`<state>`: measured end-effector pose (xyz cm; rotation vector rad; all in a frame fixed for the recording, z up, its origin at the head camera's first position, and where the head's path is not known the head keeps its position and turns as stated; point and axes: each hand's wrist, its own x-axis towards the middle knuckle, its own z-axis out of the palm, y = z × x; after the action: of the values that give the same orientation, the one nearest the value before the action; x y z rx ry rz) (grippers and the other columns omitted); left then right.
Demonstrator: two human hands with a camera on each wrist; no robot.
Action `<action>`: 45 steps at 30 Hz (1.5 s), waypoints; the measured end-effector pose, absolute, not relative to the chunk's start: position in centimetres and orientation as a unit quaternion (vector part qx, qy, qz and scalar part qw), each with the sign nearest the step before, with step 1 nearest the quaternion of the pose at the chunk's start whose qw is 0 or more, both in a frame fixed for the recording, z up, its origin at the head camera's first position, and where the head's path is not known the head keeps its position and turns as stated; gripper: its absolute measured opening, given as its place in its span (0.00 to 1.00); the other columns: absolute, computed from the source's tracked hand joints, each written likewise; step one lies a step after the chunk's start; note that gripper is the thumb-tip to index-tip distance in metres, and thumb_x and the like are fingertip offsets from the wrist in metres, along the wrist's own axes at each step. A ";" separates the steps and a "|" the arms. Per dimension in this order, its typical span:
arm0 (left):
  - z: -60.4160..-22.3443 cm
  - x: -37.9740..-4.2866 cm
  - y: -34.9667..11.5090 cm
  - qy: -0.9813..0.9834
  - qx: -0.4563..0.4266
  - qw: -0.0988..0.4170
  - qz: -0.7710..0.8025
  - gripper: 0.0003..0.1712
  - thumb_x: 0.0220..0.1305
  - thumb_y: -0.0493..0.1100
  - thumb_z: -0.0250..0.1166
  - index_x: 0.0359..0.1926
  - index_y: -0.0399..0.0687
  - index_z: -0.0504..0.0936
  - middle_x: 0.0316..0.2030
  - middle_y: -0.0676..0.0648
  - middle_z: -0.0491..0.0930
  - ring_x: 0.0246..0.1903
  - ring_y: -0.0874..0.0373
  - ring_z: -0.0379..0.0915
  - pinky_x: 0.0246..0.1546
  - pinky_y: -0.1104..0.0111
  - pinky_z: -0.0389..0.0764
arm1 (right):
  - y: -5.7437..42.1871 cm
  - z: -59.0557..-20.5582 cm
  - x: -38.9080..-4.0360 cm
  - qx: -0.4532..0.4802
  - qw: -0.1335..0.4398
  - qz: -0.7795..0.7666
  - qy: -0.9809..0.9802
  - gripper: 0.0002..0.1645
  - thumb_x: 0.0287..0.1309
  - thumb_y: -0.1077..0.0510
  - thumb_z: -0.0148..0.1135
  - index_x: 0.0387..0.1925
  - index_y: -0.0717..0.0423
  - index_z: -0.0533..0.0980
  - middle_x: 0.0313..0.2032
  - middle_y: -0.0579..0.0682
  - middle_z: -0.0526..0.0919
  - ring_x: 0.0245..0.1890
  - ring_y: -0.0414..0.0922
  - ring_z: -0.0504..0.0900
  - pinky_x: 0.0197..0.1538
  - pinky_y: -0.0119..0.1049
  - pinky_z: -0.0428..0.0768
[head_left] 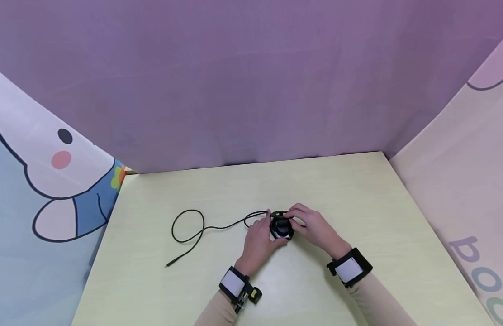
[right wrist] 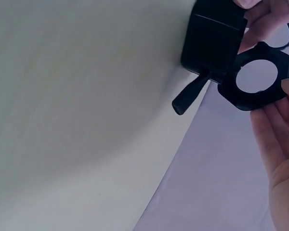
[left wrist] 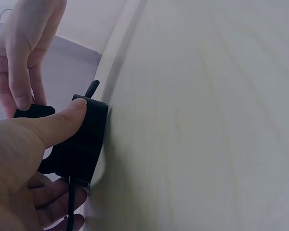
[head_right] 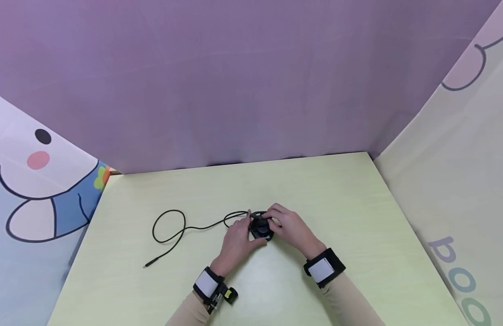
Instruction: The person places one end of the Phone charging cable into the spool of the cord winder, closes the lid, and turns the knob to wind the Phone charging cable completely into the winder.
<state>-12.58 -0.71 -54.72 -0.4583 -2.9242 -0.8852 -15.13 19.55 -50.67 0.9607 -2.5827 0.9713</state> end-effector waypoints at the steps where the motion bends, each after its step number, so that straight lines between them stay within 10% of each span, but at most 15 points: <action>1: -54.7 -12.6 -0.7 -0.946 -0.145 0.023 -0.288 0.59 0.55 0.61 0.78 0.75 0.30 0.63 0.61 0.37 0.81 0.54 0.42 0.79 0.54 0.52 0.79 | 19.6 -50.7 -15.0 0.332 0.110 0.326 -0.878 0.11 0.60 0.70 0.69 0.45 0.60 0.85 0.44 0.49 0.84 0.44 0.46 0.86 0.47 0.39 0.86; 45: -54.8 -12.4 -1.0 -0.948 -0.176 0.048 -0.263 0.49 0.56 0.62 0.76 0.69 0.36 0.74 0.55 0.40 0.84 0.52 0.47 0.80 0.52 0.55 0.80 | 19.5 -52.7 -12.3 0.412 0.129 0.196 -0.880 0.15 0.48 0.69 0.79 0.40 0.58 0.88 0.45 0.49 0.82 0.45 0.45 0.83 0.50 0.38 0.86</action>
<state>-12.36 -1.02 -54.81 -0.5361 -2.8888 -0.8004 -12.29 19.45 -52.65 1.1988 -2.5590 0.5709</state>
